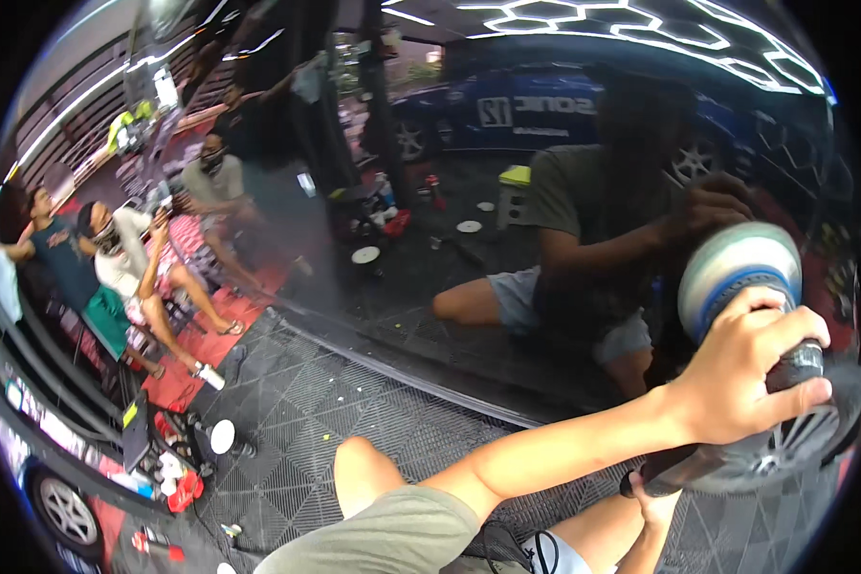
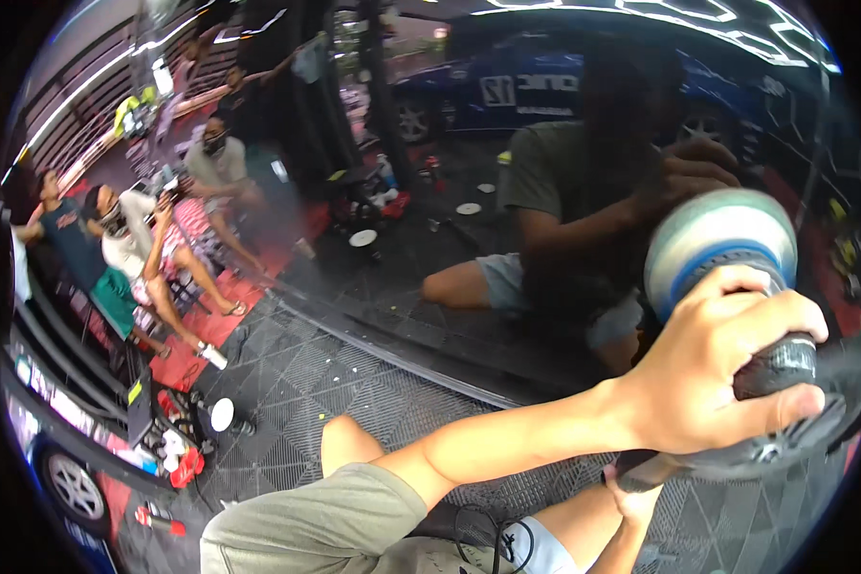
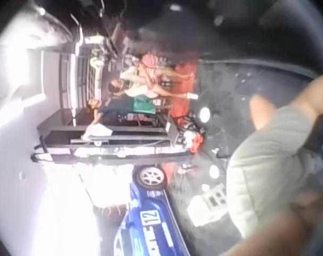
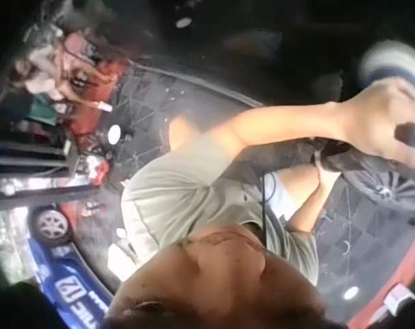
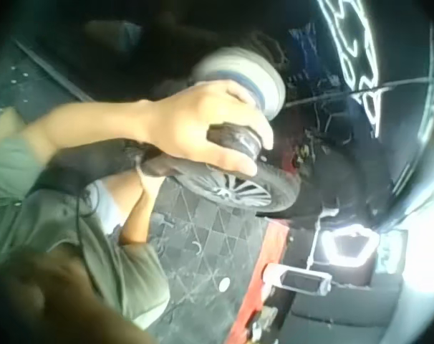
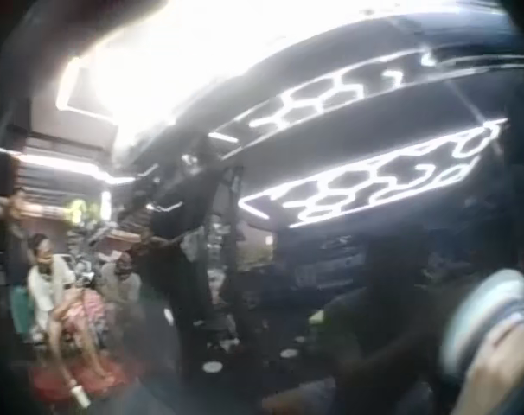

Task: Using a power buffer to polish the side door of a black car.

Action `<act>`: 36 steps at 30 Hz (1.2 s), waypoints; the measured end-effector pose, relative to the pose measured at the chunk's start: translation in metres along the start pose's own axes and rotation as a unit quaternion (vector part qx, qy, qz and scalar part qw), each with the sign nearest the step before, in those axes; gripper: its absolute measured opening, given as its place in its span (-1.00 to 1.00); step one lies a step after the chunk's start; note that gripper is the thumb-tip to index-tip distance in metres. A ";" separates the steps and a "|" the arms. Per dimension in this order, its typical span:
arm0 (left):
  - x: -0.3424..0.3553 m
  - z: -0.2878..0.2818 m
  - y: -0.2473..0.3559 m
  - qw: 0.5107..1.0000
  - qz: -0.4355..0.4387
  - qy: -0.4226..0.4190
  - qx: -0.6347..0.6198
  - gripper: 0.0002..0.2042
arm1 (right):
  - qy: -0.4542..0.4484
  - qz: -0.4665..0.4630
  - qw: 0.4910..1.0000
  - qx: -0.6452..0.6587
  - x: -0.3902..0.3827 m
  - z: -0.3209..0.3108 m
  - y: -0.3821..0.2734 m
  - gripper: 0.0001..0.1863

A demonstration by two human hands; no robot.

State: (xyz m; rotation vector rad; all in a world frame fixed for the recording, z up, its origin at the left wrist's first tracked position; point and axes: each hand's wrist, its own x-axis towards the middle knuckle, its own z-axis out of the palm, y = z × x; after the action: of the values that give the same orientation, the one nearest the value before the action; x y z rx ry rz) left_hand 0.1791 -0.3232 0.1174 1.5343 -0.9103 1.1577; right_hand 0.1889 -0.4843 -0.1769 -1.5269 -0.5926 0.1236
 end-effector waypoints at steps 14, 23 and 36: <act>-0.032 -0.237 0.070 0.990 -0.104 0.032 -0.088 -0.55 | -0.027 -0.144 0.989 -0.013 0.029 0.241 -0.054 0.15; -0.045 -0.355 0.084 0.994 -0.060 0.090 0.020 -0.40 | -0.089 -0.147 0.985 0.009 0.056 0.335 -0.105 -0.09; -0.035 -0.347 0.081 0.993 -0.041 0.101 0.044 -0.37 | -0.105 -0.139 0.983 -0.050 0.057 0.304 -0.130 -0.08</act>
State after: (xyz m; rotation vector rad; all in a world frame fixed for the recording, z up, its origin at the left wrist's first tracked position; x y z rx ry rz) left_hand 0.0115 -0.0065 0.1308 1.4796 -0.6632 1.2815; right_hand 0.0681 -0.1952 -0.0565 -1.5224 -0.9866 0.0403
